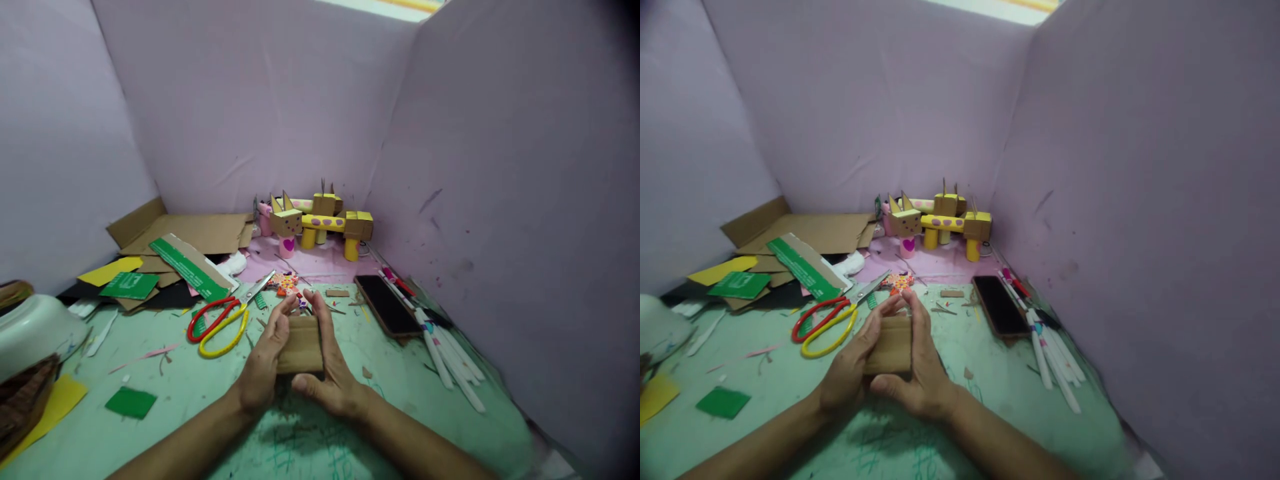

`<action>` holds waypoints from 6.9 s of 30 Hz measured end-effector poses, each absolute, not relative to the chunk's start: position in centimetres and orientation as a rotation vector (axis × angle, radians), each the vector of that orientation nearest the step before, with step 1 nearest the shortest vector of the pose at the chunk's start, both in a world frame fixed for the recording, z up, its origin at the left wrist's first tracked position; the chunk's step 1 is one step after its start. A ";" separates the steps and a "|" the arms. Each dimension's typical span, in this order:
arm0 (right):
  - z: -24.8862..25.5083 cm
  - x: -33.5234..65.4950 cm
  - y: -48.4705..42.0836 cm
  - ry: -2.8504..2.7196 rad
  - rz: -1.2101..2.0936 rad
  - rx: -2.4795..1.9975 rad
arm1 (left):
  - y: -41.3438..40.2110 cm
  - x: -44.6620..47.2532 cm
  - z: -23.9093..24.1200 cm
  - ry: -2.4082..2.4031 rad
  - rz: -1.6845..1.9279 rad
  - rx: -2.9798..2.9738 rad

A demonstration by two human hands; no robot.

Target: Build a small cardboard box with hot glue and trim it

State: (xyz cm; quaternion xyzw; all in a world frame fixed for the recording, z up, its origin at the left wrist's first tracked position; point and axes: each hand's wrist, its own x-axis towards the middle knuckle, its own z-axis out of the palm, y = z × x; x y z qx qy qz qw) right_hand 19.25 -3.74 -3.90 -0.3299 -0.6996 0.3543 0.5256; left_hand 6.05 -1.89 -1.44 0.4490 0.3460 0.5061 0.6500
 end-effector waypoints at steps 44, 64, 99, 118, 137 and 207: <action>-2.2 18.0 -3.3 -1.287 0.993 -1.004 | 0.0 5.5 0.1 0.726 1.196 0.635; -1.6 19.4 -3.0 -1.326 1.061 -0.880 | 0.5 4.0 -1.3 0.624 1.090 1.037; -3.0 19.1 -2.8 -1.336 1.221 -0.777 | 0.5 6.0 0.3 0.846 1.111 0.785; -0.9 18.6 -0.4 -0.551 1.532 -1.015 | 1.5 4.8 0.2 0.802 1.096 0.969; -1.9 20.3 -1.1 -1.186 1.003 -0.877 | 1.8 3.5 -0.2 0.730 0.979 1.480; -2.0 21.2 -0.6 -1.274 1.055 -1.031 | 1.3 4.0 -0.8 1.051 0.924 0.958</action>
